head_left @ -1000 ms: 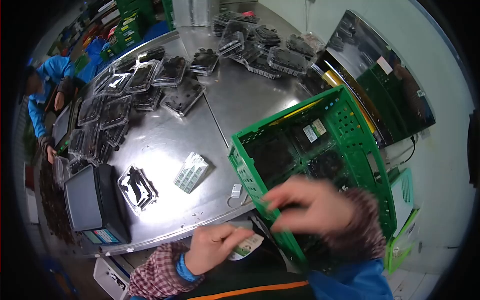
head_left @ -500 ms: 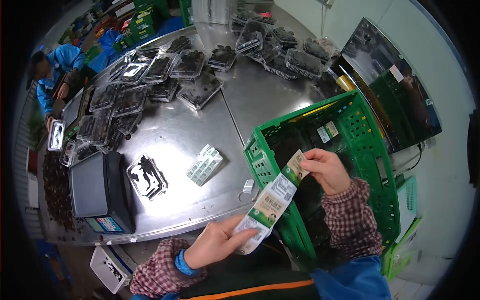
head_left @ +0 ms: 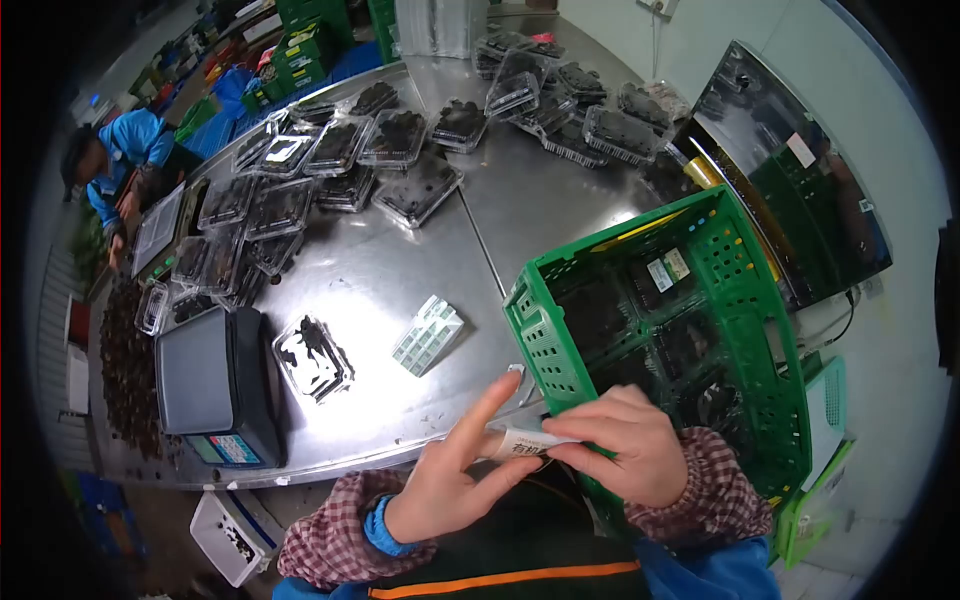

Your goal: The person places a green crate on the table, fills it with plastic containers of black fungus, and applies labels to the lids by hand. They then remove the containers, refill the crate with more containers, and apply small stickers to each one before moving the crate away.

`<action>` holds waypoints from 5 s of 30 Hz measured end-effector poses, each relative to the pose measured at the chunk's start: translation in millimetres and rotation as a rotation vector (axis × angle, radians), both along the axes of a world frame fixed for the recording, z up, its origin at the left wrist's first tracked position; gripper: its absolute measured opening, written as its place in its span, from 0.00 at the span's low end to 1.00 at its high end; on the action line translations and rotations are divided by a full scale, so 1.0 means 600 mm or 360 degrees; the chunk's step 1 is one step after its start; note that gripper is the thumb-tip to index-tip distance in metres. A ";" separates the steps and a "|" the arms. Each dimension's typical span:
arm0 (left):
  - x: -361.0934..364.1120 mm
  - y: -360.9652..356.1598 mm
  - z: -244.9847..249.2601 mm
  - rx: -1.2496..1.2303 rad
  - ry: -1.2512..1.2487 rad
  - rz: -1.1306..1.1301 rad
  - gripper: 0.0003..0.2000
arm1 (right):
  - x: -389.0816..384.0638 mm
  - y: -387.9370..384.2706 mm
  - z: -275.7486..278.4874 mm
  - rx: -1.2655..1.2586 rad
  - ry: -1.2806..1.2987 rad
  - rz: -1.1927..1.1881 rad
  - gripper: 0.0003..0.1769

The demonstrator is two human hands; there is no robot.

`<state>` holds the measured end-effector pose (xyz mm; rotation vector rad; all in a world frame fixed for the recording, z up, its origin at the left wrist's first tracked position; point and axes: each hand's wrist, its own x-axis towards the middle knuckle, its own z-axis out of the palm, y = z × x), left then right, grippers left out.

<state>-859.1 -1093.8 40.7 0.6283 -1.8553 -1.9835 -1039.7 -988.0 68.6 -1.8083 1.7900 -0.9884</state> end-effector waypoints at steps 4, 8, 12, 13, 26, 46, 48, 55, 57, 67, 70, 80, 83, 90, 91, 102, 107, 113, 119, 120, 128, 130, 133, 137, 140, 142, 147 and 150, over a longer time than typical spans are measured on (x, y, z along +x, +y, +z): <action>0.011 -0.012 -0.013 -0.0214 -0.0345 -0.0329 0.34 | 0.016 0.021 -0.020 0.0113 -0.0926 -0.0052 0.13; 0.017 -0.006 -0.035 -0.0113 -0.0404 -0.0726 0.33 | -0.031 0.038 -0.036 0.1286 -0.2196 -0.0338 0.13; 0.043 -0.029 0.017 0.0340 -0.0721 -0.0679 0.34 | -0.134 0.068 -0.064 -0.0044 -0.2152 -0.0980 0.12; 0.032 -0.040 0.072 0.0544 -0.0563 -0.0519 0.36 | -0.143 0.058 -0.086 -0.0438 -0.1817 -0.1402 0.14; 0.005 -0.047 0.168 -0.0286 -0.0091 -0.0454 0.19 | -0.114 0.025 -0.124 -0.0368 -0.0575 -0.0848 0.25; 0.024 0.004 -0.020 0.0554 -0.0295 -0.0369 0.40 | -0.177 0.130 -0.228 0.0622 -0.1057 -0.1017 0.17; 0.017 0.004 0.010 0.0459 -0.0077 -0.0297 0.39 | -0.161 0.127 -0.336 0.0688 -0.1095 -0.1266 0.20; -0.010 0.031 0.040 0.0494 0.0006 -0.0225 0.18 | -0.084 0.107 -0.132 -0.0044 -0.0892 -0.1399 0.31; -0.035 0.040 0.051 0.0296 -0.0149 -0.0241 0.14 | -0.057 0.120 -0.009 -0.0031 -0.1004 -0.0489 0.24; -0.021 0.049 -0.075 0.0050 -0.0448 -0.0774 0.18 | -0.335 0.157 -0.096 0.0072 -0.0482 -0.1174 0.09; -0.029 0.045 -0.002 0.0477 -0.0215 -0.0528 0.28 | -0.435 0.180 -0.343 0.0731 -0.0374 -0.1580 0.27; -0.052 0.060 0.074 0.0022 0.0095 -0.0301 0.07 | -0.075 0.129 0.067 0.0147 -0.0836 -0.0171 0.28; -0.061 0.058 0.053 -0.0564 0.0320 -0.0710 0.09 | -0.018 0.149 0.104 0.0104 -0.0053 -0.0018 0.16; 0.004 0.067 -0.071 0.0319 -0.0380 -0.0665 0.29 | -0.161 0.303 -0.100 0.0892 -0.0826 -0.0785 0.14; -0.003 0.050 -0.030 0.0539 -0.0579 -0.0763 0.38 | -0.165 0.313 -0.182 0.0960 -0.0718 -0.0756 0.17; -0.048 0.094 0.048 -0.0274 0.0119 -0.0662 0.09 | -0.014 0.230 0.029 0.0047 -0.0759 -0.0417 0.29; -0.041 0.113 -0.031 -0.0479 -0.0099 -0.1176 0.12 | -0.046 0.234 0.085 0.0057 0.0147 -0.0709 0.08; -0.035 0.090 0.008 0.0736 -0.0118 -0.0594 0.38 | -0.389 0.361 -0.242 0.0876 -0.0247 -0.1133 0.19; -0.031 0.077 0.044 -0.0006 -0.0045 -0.0790 0.19 | -0.306 0.332 -0.294 0.0733 0.0490 -0.1757 0.43; -0.030 0.087 0.044 0.0311 -0.0081 -0.0541 0.13 | -0.280 0.326 -0.241 0.0332 0.0420 -0.1609 0.45; -0.082 0.141 -0.011 -0.0641 -0.0018 -0.1264 0.11 | -0.026 0.280 0.144 0.0367 0.0143 -0.0731 0.14; -0.042 0.134 -0.061 -0.0285 -0.0360 -0.1185 0.12 | -0.105 0.341 0.117 0.0252 0.0169 -0.1258 0.09; -0.028 0.122 -0.046 0.0330 -0.0260 -0.0979 0.26 | -0.270 0.459 -0.067 0.0940 0.0175 -0.1106 0.15; -0.028 0.112 0.022 0.0617 -0.0013 -0.0671 0.30 | -0.360 0.529 -0.331 0.1803 -0.0004 -0.1488 0.31; -0.028 0.073 0.021 -0.0248 0.0207 -0.1371 0.27 | -0.295 0.510 -0.345 0.1353 0.0856 -0.1857 0.41; -0.015 0.107 0.039 0.0223 0.0037 -0.0923 0.22 | -0.242 0.466 -0.254 0.0564 0.0757 -0.1805 0.45; -0.023 0.132 0.046 -0.0293 0.0152 -0.0771 0.08 | -0.006 0.304 0.028 -0.0050 -0.0760 -0.0430 0.21; -0.033 0.143 0.019 -0.0497 0.0100 -0.1298 0.09 | 0.058 0.286 0.104 0.0275 -0.0267 -0.0682 0.09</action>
